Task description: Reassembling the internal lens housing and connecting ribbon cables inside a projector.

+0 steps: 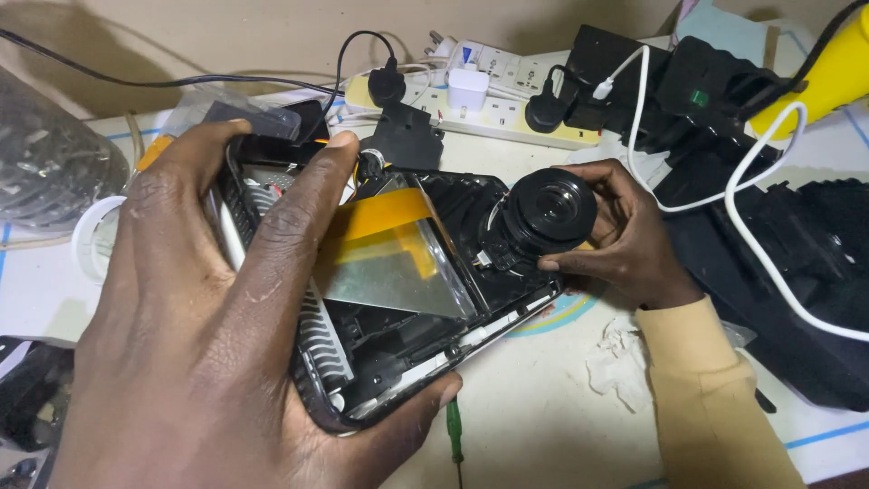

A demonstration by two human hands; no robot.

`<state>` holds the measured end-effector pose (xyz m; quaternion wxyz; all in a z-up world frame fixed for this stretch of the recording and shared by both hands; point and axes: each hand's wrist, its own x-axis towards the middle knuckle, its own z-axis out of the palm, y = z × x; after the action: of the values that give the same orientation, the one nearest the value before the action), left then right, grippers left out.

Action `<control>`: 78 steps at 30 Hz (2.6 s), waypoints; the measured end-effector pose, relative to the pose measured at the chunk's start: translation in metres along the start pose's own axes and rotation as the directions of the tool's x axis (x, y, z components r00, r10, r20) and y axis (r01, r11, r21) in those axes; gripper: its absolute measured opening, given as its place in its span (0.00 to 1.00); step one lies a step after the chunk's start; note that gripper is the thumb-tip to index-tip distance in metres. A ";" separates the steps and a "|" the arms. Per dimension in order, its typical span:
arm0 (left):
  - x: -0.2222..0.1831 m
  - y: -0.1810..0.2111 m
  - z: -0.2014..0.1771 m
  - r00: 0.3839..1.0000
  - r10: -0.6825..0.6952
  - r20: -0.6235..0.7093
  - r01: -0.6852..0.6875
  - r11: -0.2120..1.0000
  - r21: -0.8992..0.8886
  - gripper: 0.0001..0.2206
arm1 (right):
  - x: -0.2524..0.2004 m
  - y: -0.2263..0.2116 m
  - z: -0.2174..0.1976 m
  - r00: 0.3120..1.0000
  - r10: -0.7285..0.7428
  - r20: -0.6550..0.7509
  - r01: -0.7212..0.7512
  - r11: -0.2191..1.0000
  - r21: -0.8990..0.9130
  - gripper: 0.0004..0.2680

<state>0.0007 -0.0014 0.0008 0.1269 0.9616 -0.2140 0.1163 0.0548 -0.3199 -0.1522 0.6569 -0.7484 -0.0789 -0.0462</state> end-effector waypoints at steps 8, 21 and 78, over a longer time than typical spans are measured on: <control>0.001 0.000 0.000 1.000 0.000 0.001 0.000 1.000 -0.007 0.64 | 0.002 -0.003 -0.003 0.999 0.040 -0.006 -0.041 0.998 -0.042 0.34; 0.002 0.003 0.000 1.000 -0.004 0.010 0.004 1.000 -0.015 0.65 | 0.000 0.008 -0.006 0.997 -0.074 0.024 0.076 0.990 -0.118 0.32; -0.084 -0.074 0.082 0.964 -0.216 -0.157 0.060 0.747 -0.662 0.44 | 0.002 0.029 0.001 0.996 -0.026 0.088 0.002 0.964 0.265 0.43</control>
<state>-0.0266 0.0717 -0.1141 0.4849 0.8509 -0.1532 0.1321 0.0614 -0.3224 -0.1802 0.7463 -0.6549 -0.1191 -0.0060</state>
